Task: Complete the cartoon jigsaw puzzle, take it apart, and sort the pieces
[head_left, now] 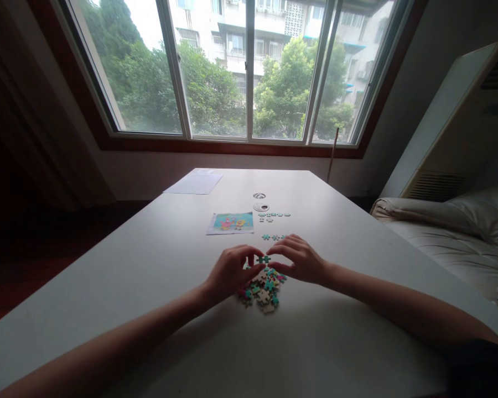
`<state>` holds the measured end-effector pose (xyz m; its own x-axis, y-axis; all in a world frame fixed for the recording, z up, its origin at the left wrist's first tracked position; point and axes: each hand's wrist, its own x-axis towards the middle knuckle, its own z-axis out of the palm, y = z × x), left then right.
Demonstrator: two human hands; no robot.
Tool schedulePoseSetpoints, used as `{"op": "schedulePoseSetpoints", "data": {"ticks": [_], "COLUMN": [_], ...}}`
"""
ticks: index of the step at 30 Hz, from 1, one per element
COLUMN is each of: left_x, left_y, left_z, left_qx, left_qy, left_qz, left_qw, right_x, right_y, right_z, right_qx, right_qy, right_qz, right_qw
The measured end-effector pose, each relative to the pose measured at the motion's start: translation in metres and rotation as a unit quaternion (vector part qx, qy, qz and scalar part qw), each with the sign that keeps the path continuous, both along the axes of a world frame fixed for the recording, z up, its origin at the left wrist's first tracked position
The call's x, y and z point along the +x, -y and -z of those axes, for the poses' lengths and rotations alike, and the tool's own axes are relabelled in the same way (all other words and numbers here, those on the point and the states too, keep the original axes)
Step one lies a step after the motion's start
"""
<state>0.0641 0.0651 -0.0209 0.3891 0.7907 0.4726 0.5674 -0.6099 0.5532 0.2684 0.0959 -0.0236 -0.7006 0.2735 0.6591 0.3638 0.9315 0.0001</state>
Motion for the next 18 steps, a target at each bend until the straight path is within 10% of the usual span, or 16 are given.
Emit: {"op": "schedulePoseSetpoints", "data": {"ticks": [18], "left_x": [-0.008], "left_y": [-0.007], "left_z": [0.008], "left_qx": [-0.002], "left_qy": [0.054], "left_qz": [-0.024], "left_qw": [0.998], "right_x": [0.006], "right_y": [-0.012], "right_z": [-0.008], "right_qx": [-0.060], "right_qy": [-0.094], "right_qz": [0.045], "right_qw": [0.993]}}
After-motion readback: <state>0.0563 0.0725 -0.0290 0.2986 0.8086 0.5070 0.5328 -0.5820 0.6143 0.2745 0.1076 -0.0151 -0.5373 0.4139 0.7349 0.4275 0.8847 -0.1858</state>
